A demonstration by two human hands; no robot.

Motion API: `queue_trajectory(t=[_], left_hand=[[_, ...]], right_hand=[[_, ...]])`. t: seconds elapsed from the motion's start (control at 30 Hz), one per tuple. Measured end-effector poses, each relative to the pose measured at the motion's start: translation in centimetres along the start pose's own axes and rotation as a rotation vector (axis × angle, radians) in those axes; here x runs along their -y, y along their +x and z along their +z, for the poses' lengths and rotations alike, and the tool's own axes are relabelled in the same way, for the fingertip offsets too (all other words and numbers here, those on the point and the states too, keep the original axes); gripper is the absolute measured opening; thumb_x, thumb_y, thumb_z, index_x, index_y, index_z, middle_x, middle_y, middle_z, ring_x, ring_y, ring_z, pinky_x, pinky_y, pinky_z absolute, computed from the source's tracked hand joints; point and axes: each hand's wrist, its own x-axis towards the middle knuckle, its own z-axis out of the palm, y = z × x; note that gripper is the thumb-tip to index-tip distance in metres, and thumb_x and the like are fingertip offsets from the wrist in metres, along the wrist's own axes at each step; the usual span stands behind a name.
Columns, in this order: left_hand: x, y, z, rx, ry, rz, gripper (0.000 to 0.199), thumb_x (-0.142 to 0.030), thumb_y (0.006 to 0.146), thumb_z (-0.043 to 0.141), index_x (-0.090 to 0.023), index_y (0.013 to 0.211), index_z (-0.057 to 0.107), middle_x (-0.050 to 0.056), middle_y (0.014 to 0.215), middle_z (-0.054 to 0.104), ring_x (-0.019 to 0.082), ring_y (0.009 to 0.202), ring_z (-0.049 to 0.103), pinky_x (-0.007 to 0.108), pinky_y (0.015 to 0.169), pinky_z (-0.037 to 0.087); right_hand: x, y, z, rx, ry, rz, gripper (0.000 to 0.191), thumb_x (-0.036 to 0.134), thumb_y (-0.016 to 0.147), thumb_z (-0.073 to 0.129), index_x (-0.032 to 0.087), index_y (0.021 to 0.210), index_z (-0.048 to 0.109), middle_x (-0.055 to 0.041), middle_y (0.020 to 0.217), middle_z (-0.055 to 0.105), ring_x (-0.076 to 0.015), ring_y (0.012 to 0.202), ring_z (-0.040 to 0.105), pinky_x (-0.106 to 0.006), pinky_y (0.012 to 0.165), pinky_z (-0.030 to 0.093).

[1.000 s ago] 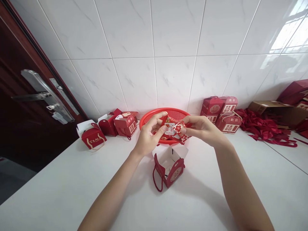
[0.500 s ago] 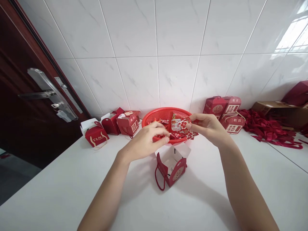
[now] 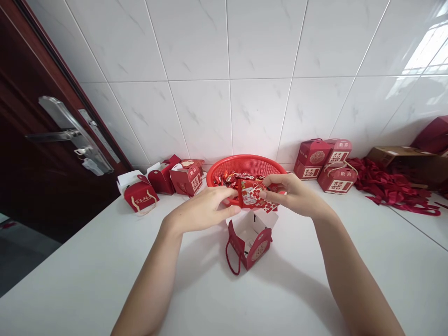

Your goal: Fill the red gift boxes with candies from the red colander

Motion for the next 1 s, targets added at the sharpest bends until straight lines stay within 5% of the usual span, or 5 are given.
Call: queue_trajectory(t=[0.13,0.37,0.63,0.8,1.0], left_hand=[[0.2,0.5,0.4,-0.176,-0.003,-0.036,0.049,-0.053,0.091,0.058,-0.024,0.130,0.064,0.010,0.134,0.068,0.033,0.121,0.064,0.040,0.090,0.054],[0.8,0.4,0.4,-0.127,-0.024,-0.111,0.063,-0.053,0.088,0.063,-0.022,0.143,0.057,0.012,0.126,0.072,0.035,0.118,0.066,0.042,0.087,0.057],[0.7,0.6,0.5,-0.168,-0.069,-0.081,0.059,-0.054,0.090,0.062,-0.025,0.141,0.057,0.012,0.137,0.066,0.033,0.121,0.065,0.041,0.091,0.057],[0.5,1.5,1.4,-0.321,-0.333,-0.020,0.056,-0.045,0.088,0.068,-0.024,0.138,0.056,0.009,0.114,0.073,0.026,0.099,0.072,0.041,0.089,0.059],[0.0,1.9,1.7,-0.328,-0.506,0.026,0.051,-0.035,0.083,0.073,-0.021,0.129,0.058,0.002,0.084,0.071,0.021,0.077,0.072,0.038,0.077,0.059]], right_hand=[[-0.1,0.2,0.5,-0.026,-0.043,-0.011,0.021,0.037,0.086,0.065,0.019,0.076,0.065,-0.0015,0.071,0.061,-0.0141,0.064,0.053,-0.028,0.057,0.041],[0.0,0.2,1.3,0.040,-0.057,0.006,0.017,0.036,0.084,0.072,0.020,0.080,0.070,-0.0033,0.081,0.070,-0.0172,0.073,0.061,-0.030,0.064,0.046],[0.1,0.1,0.4,-0.078,0.075,-0.047,0.013,0.033,0.084,0.071,0.020,0.087,0.073,-0.0064,0.095,0.074,-0.0222,0.088,0.067,-0.038,0.080,0.055],[0.0,-0.2,-0.4,-0.015,0.229,-0.045,0.019,0.033,0.084,0.072,0.019,0.097,0.073,-0.0077,0.102,0.073,-0.0236,0.095,0.068,-0.039,0.081,0.058],[-0.4,0.0,-0.4,-0.139,0.372,0.002,0.052,0.036,0.078,0.080,0.024,0.125,0.062,-0.0064,0.102,0.072,-0.0224,0.090,0.069,-0.038,0.076,0.058]])
